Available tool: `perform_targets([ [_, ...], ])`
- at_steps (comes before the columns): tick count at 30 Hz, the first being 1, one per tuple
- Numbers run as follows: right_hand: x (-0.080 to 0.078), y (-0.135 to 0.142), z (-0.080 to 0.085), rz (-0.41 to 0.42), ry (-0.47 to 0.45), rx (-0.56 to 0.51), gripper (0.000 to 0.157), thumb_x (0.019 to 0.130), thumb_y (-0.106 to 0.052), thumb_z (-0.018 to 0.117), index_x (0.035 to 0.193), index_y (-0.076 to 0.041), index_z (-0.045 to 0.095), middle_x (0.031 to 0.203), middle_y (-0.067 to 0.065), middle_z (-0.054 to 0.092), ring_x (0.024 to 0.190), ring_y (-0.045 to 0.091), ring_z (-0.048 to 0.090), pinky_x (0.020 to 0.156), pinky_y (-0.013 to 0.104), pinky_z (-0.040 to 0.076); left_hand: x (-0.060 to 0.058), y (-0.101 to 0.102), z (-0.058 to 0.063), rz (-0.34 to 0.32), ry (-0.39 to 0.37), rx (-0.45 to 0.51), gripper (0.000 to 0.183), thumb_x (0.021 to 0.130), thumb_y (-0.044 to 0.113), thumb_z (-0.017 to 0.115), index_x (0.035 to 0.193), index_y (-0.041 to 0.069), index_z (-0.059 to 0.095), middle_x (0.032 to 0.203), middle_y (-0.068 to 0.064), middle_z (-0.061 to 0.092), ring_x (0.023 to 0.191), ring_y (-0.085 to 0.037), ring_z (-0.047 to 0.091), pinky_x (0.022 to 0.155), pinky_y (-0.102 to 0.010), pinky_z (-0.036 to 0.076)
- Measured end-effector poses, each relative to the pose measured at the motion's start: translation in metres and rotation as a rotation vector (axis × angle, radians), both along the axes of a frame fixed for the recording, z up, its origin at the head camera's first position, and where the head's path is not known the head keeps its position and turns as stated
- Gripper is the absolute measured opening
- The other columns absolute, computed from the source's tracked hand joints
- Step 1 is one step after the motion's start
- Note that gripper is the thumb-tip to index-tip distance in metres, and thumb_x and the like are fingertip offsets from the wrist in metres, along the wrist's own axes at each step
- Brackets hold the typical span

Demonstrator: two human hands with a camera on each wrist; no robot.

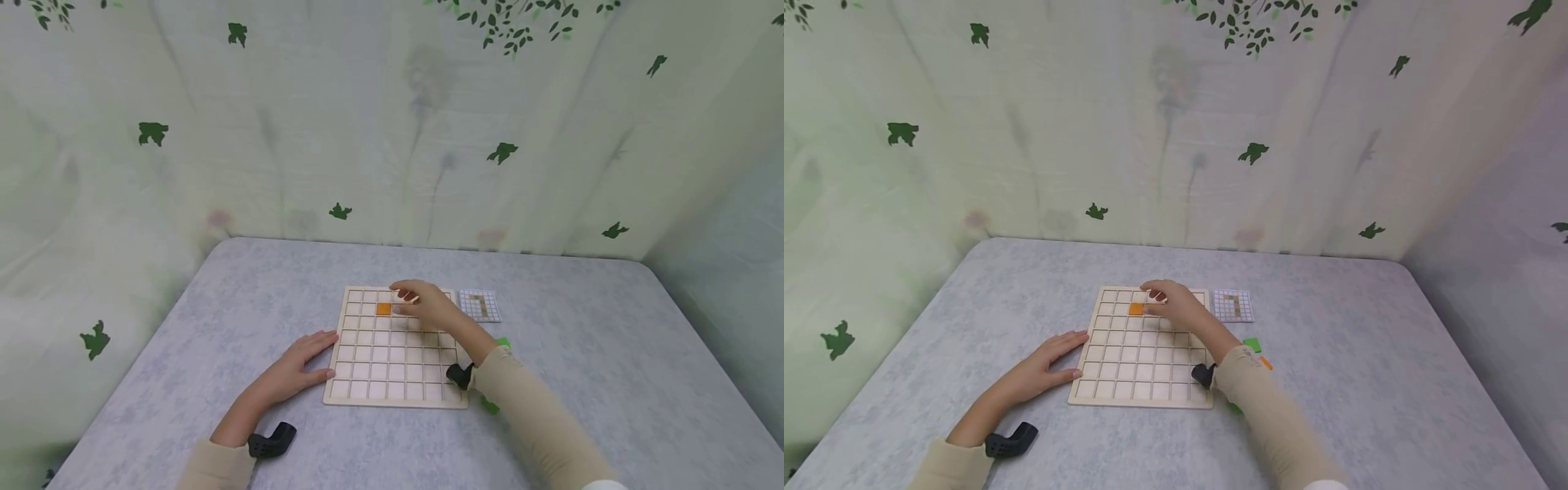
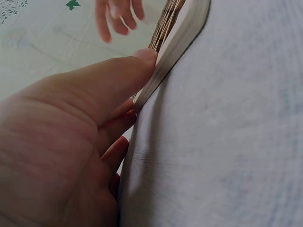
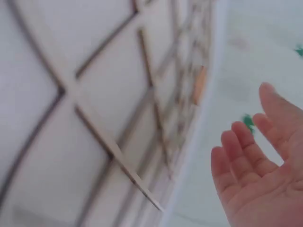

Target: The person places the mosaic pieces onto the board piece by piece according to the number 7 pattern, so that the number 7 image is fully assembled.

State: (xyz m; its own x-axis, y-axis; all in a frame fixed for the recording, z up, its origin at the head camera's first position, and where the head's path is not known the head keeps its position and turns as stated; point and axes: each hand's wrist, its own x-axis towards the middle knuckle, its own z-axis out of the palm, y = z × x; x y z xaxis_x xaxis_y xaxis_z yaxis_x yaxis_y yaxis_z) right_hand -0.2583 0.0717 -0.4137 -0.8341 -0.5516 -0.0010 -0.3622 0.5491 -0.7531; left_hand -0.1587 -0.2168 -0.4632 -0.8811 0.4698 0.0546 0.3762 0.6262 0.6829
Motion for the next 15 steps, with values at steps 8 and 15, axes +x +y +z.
perform_targets([
  [8,0.029,0.052,0.021,-0.049,0.103,-0.108,0.052,0.083,-0.027,0.064,0.131,-0.015,0.048,0.126,0.006,0.050,0.110,0.020,0.047,0.092,0.040,0.040,0.000,0.000,0.001,0.007,0.004,-0.007,0.067,0.083,0.033,0.064,0.138,0.005,0.036,0.141,-0.010,0.033,0.131,-0.032,0.021,0.105,-0.049,0.011],
  [15,0.057,0.103,0.014,-0.188,0.096,-0.078,0.053,0.081,-0.021,0.068,0.130,-0.013,0.048,0.128,0.006,0.048,0.112,0.028,0.046,0.091,0.048,0.039,0.000,0.001,0.001,0.006,0.006,0.002,0.067,0.083,0.030,0.065,0.138,0.004,0.036,0.141,-0.011,0.033,0.131,-0.032,0.021,0.105,-0.049,0.009],
])
